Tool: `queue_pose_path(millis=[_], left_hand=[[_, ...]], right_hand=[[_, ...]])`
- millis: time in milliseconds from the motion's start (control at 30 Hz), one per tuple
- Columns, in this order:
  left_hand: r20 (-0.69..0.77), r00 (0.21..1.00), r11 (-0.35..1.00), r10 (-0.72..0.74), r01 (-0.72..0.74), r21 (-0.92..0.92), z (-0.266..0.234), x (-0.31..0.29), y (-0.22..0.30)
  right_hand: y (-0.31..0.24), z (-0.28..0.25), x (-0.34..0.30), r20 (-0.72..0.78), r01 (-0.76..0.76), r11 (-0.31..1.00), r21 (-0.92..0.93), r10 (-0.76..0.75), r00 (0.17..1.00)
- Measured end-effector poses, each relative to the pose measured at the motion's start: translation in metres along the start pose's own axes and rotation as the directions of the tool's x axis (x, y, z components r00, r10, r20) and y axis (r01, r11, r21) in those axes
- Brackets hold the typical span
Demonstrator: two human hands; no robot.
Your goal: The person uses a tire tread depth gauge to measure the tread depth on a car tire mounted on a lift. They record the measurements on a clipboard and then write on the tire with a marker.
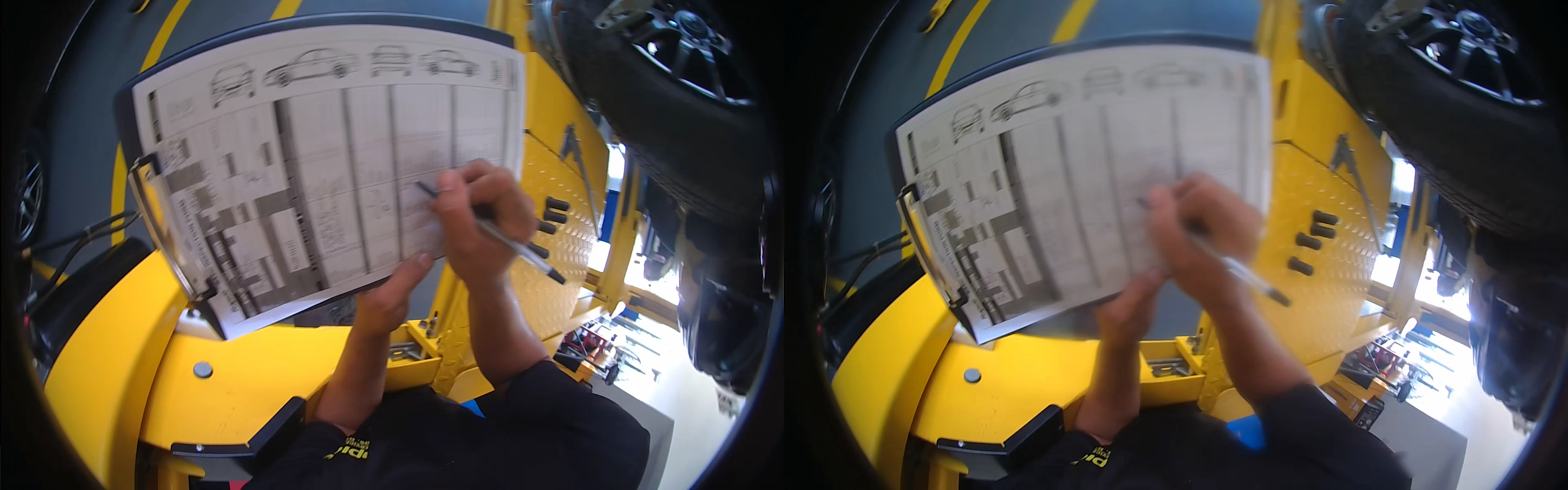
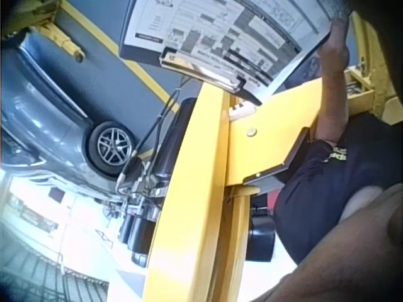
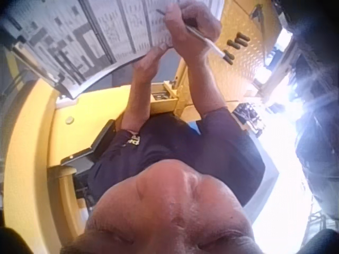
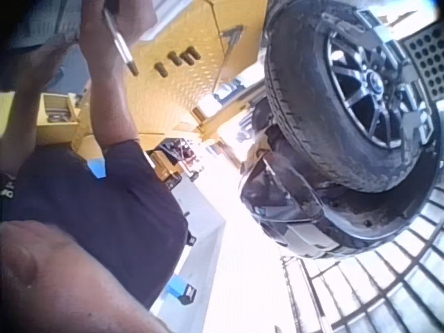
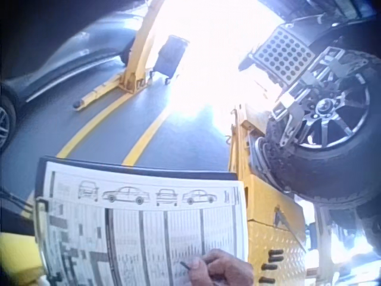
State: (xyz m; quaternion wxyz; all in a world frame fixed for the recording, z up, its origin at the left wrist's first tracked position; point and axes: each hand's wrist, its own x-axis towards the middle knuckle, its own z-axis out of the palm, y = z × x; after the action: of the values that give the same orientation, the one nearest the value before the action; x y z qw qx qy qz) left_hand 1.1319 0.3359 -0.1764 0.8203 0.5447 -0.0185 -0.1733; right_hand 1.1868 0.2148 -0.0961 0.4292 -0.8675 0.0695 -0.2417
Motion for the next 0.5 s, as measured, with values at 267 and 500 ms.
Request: queue_pose_path(millis=[267, 500], left_hand=[[0.015, 0.989, 0.853, -0.147, 0.135, -0.503, 0.011, 0.011, 0.017], [-0.017, 0.999, 0.947, -0.044, 0.036, -0.32, 0.01, 0.008, 0.016]], right_hand=[[0.0, -0.004, -0.001, 0.025, 0.011, 0.999, -0.037, -0.01, 1.0], [-0.001, -0.006, -0.002, 0.006, 0.006, 1.0, -0.015, -0.006, 1.0]])
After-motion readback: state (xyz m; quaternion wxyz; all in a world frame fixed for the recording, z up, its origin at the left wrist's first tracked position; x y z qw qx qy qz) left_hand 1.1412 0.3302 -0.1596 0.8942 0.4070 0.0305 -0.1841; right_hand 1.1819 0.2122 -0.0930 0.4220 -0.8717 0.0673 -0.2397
